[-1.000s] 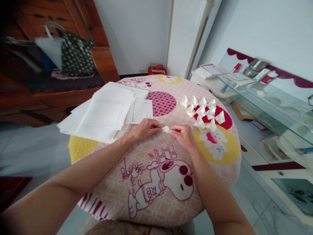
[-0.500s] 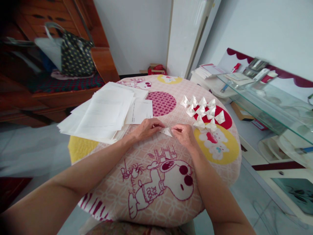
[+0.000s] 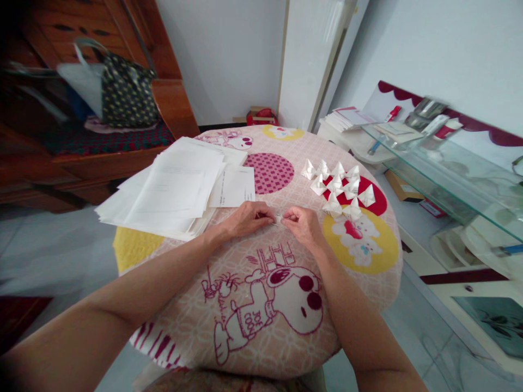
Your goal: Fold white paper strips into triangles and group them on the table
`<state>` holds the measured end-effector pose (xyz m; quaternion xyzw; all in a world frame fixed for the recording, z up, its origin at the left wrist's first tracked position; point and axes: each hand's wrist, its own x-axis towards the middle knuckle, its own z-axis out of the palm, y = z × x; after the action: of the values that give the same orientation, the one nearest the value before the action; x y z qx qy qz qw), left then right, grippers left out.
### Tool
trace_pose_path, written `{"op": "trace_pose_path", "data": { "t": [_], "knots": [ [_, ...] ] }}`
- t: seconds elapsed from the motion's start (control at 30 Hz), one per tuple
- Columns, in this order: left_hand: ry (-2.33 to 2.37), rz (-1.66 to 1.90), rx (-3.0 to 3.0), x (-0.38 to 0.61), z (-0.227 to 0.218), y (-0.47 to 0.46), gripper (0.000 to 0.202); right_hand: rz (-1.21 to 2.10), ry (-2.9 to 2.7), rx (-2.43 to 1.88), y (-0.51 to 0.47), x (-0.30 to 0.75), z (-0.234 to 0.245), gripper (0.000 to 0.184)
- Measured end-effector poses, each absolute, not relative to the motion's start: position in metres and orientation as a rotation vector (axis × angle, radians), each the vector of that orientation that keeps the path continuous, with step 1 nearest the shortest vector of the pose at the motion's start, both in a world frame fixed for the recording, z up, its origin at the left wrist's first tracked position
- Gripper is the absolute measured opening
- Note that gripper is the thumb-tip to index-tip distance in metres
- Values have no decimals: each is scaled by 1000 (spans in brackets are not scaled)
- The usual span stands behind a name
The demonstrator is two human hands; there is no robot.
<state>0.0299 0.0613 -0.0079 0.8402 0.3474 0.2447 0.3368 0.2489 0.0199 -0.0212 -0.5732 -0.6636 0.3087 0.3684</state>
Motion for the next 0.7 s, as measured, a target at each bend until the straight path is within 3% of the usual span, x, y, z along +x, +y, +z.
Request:
{"op": "trace_pose_path", "data": {
  "t": [0.13, 0.27, 0.53, 0.7],
  "knots": [
    [938, 638, 2185, 31, -8, 59, 5, 794, -1785, -1417, 19, 247, -21, 11],
    [993, 650, 2178, 32, -9, 58, 20, 781, -1865, -1450, 17, 245, -19, 11],
    [994, 536, 2316, 35, -12, 60, 31, 660, -1990, -1607, 16, 244, -19, 18],
    [1018, 454, 2371, 38, -12, 63, 26, 615, -2054, -1642, 16, 242, -15, 16]
  ]
}}
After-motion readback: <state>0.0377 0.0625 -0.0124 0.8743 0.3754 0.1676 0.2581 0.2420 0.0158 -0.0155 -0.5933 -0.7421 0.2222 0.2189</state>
